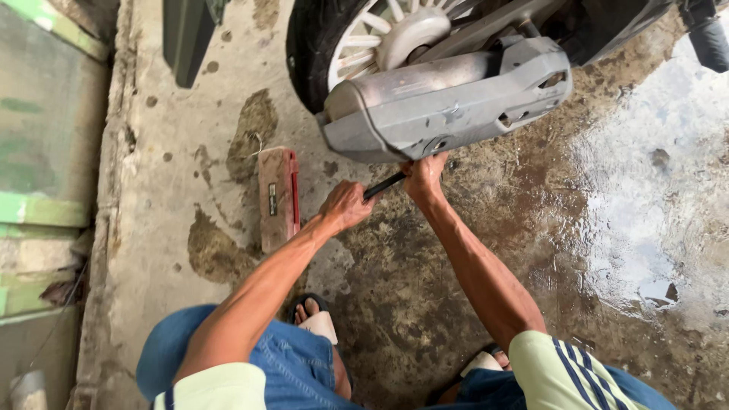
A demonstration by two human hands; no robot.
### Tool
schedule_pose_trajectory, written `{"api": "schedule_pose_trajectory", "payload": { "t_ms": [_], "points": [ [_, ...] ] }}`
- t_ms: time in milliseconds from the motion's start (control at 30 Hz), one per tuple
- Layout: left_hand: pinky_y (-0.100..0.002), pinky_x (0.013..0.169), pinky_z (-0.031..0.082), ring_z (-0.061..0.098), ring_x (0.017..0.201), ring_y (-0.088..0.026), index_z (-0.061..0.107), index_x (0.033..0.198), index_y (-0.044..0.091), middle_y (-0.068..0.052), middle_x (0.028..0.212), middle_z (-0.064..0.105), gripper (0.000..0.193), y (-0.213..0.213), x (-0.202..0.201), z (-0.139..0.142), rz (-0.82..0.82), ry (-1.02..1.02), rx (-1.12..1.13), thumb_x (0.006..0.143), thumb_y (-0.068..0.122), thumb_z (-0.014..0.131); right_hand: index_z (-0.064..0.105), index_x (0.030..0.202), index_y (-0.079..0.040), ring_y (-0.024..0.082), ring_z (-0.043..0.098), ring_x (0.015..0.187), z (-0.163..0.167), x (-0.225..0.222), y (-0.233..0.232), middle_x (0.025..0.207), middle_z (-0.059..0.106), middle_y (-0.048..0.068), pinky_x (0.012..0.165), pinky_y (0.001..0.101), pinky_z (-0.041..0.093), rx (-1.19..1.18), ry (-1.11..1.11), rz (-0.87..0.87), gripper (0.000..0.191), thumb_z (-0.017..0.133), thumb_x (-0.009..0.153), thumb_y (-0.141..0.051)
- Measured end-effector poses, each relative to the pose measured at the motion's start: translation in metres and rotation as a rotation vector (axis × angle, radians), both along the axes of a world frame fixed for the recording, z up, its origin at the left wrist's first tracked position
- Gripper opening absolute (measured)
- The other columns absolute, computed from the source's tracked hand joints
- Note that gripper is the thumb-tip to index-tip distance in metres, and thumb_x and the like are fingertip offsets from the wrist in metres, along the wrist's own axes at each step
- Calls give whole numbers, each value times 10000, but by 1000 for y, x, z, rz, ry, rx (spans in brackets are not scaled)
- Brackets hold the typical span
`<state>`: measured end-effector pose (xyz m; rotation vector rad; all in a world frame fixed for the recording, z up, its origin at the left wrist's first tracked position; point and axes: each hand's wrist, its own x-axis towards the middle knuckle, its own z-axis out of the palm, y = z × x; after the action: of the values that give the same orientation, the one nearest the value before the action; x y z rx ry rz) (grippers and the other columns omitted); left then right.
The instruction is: The person washes their hands, retrieves a tool kit, and uses a hex wrench to loosen and remove bolts from the rear engine cover of a motorcycle. The person works on the motorcycle's rear wheel area, removing the cover to access internal components.
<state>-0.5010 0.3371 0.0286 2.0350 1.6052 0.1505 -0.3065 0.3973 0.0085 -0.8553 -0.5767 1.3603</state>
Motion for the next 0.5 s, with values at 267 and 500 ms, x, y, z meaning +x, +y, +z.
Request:
{"api": "schedule_pose_trajectory", "payload": {
  "t_ms": [267, 500],
  "points": [
    [-482, 448, 427, 577, 485, -383, 709, 692, 25, -195, 559, 618, 465, 5, 25, -50, 63, -261, 356, 897, 441, 673, 427, 1219, -10, 212, 502, 854, -15, -4, 15, 1018, 533, 108, 707, 386, 447, -3, -400, -84, 528, 758, 902, -273],
    [-494, 532, 484, 633, 553, -385, 733, 798, 24, -186, 632, 657, 350, 23, 74, -78, 66, -396, 353, 953, 305, 594, 471, 1380, 20, 322, 582, 1210, -32, 12, 0, 1308, 590, 187, 1040, 500, 481, 201, -829, -248, 717, 816, 846, -312]
  ]
}}
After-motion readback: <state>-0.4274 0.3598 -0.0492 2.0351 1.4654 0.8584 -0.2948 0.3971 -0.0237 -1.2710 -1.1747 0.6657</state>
